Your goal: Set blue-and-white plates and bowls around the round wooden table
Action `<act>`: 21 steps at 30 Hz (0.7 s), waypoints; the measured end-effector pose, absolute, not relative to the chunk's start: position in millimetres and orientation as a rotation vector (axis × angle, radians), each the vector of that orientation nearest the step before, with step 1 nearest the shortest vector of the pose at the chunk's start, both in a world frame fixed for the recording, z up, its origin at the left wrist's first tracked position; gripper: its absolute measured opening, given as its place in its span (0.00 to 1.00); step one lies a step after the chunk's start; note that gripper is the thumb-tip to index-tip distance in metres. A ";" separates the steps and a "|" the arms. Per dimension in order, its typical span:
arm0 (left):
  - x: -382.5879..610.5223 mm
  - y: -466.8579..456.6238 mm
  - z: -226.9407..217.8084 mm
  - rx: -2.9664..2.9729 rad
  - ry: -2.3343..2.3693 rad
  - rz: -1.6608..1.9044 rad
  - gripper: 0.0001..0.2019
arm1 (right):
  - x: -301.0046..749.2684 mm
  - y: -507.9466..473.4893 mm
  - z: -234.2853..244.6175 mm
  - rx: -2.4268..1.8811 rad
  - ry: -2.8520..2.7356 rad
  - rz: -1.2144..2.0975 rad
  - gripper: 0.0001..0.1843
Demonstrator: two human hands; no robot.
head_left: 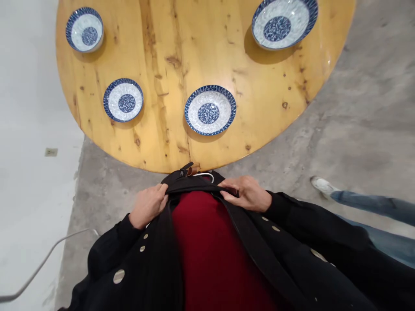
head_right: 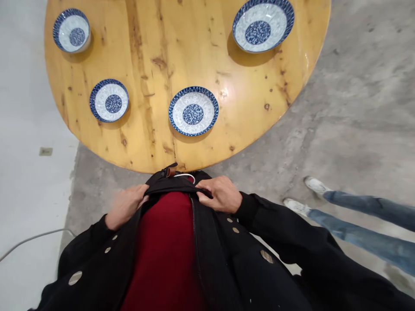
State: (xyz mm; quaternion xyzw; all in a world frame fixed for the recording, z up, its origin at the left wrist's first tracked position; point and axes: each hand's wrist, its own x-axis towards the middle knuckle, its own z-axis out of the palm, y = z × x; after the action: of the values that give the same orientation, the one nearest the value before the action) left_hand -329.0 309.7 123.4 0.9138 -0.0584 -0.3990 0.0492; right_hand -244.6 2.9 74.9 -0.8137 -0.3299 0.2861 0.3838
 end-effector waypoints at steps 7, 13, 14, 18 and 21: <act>-328.6 326.7 172.6 2.648 -0.403 -0.955 0.09 | -238.8 -4.4 144.6 -1.835 -0.767 0.813 0.10; -305.3 321.0 178.0 2.379 -0.546 -0.988 0.01 | -248.0 -25.3 159.2 -1.666 -0.589 1.269 0.16; -300.6 320.6 173.1 2.336 -0.521 -0.997 0.02 | -252.3 -28.4 152.2 -1.669 -0.516 1.309 0.19; -292.8 328.5 151.3 2.199 -0.457 -0.990 0.08 | -278.6 -34.6 129.7 -1.790 -0.241 1.223 0.23; -299.2 341.6 136.3 2.138 -0.431 -1.039 0.08 | -304.9 -27.7 126.6 -1.811 -0.106 1.102 0.26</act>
State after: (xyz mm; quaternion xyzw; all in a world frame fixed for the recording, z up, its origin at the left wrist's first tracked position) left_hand -299.2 341.6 136.3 0.8274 -0.1669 -0.4021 0.3549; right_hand -304.9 -27.7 126.6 -0.7448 -0.0435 0.4532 0.4878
